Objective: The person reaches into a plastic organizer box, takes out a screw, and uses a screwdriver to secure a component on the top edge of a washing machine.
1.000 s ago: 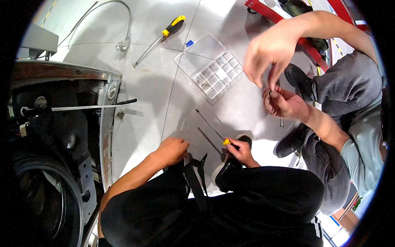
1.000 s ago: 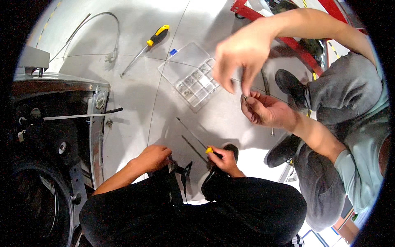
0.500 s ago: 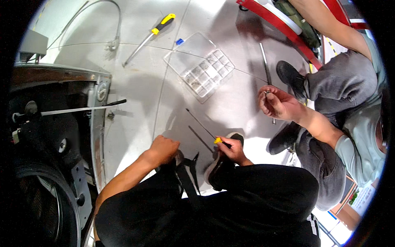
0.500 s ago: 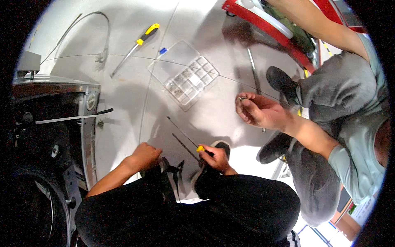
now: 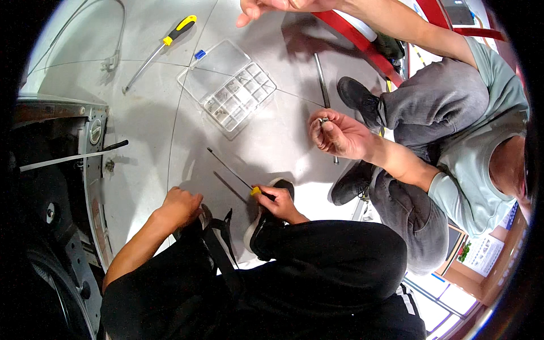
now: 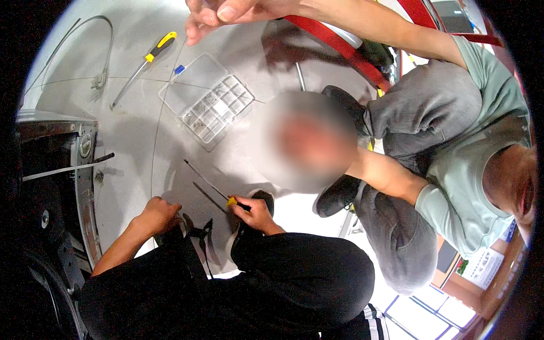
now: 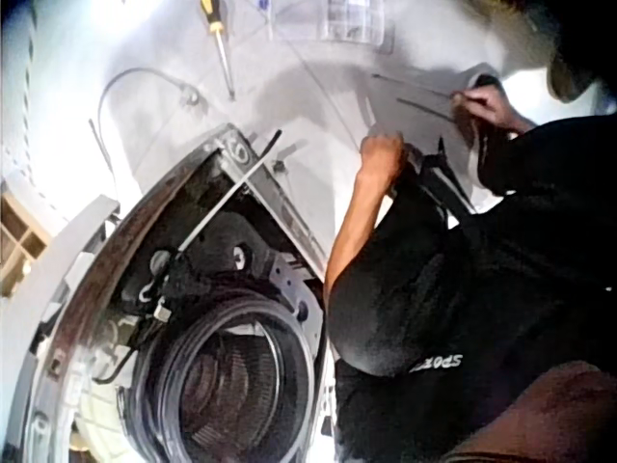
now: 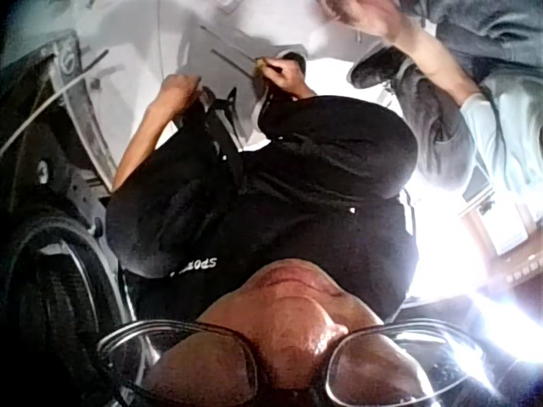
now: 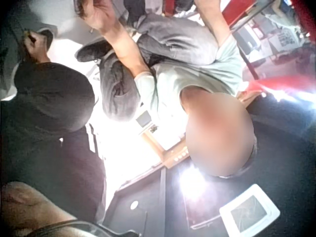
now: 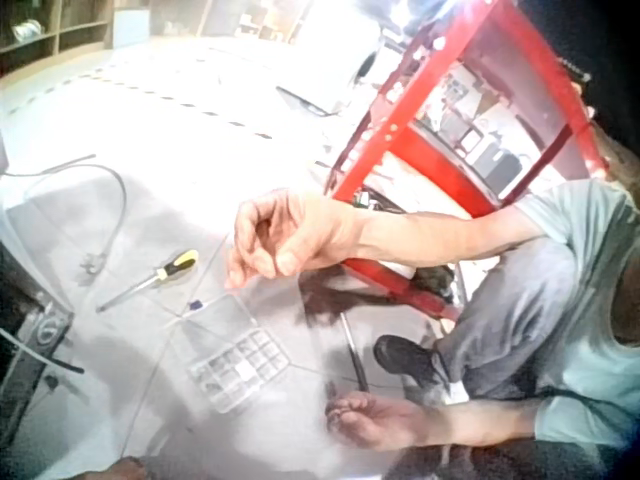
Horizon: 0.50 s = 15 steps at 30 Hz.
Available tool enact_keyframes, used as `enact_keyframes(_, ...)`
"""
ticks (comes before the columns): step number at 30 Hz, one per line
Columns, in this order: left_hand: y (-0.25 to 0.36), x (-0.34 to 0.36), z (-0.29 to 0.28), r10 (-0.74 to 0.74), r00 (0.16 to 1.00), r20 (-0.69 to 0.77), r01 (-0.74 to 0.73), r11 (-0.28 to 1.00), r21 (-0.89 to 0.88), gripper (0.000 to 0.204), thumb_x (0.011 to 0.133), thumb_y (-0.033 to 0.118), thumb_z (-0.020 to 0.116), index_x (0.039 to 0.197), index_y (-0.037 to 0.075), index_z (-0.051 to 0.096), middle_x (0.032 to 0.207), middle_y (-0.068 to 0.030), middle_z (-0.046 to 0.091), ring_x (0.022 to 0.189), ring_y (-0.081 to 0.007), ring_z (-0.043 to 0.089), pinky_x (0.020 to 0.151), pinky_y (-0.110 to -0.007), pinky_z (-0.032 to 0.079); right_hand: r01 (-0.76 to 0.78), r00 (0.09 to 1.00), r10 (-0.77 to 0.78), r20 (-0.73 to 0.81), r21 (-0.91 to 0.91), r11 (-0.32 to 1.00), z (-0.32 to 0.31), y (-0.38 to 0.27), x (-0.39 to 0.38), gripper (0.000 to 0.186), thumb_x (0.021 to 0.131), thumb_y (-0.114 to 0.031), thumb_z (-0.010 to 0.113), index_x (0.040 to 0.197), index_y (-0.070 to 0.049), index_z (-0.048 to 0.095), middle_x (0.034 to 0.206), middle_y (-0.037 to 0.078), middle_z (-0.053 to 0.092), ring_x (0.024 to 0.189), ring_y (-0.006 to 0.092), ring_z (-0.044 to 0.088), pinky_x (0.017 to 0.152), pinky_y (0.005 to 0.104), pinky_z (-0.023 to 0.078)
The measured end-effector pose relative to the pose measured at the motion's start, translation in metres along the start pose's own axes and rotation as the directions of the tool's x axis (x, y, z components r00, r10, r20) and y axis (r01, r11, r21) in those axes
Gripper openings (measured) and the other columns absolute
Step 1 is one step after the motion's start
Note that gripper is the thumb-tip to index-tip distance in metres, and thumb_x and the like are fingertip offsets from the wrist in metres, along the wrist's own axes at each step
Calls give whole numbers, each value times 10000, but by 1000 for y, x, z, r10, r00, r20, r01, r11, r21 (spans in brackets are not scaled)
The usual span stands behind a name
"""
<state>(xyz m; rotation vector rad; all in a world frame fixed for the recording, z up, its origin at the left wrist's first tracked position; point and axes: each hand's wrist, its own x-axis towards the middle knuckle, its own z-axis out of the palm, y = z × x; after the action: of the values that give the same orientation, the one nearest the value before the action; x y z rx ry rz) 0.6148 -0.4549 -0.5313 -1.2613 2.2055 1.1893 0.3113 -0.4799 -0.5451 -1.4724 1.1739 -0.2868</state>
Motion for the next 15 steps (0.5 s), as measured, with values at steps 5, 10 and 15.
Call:
enact_keyframes(5, -2, -2, 5, 8, 999, -34, -8, 1000, -17, 365, 771, 341, 617, 1019, 78, 574, 713, -153, 627, 707, -343, 610, 681, -426, 470, -61, 998, 61, 23, 32, 998, 1, -4, -1, 266, 833, -133, 628, 1059, 6, 621, 855, 125, 676, 703, 101, 624, 629, 229, 473)
enact_keyframes(10, 1, 1, 7, 18, 1000, -19, -19, 1000, -20, 249, 760, 280, 609, 898, 76, 575, 709, -148, 625, 707, -333, 614, 645, -427, 465, 6, 999, -5, 48, -27, 1000, 2, -2, -2, 239, 865, -159, 588, 1031, 10, 621, 773, 128, 660, 650, 133, 622, 598, 253, 488)
enact_keyframes(15, -10, 7, 24, 146, 962, -229, -115, 983, 144, 184, 758, 218, 579, 875, 77, 595, 714, -143, 616, 757, -326, 614, 622, -416, 467, 369, 912, -397, -101, -223, 903, 1, 13, 4, 260, 855, -130, 594, 1074, 11, 598, 810, 105, 652, 684, 157, 610, 656, 257, 484)
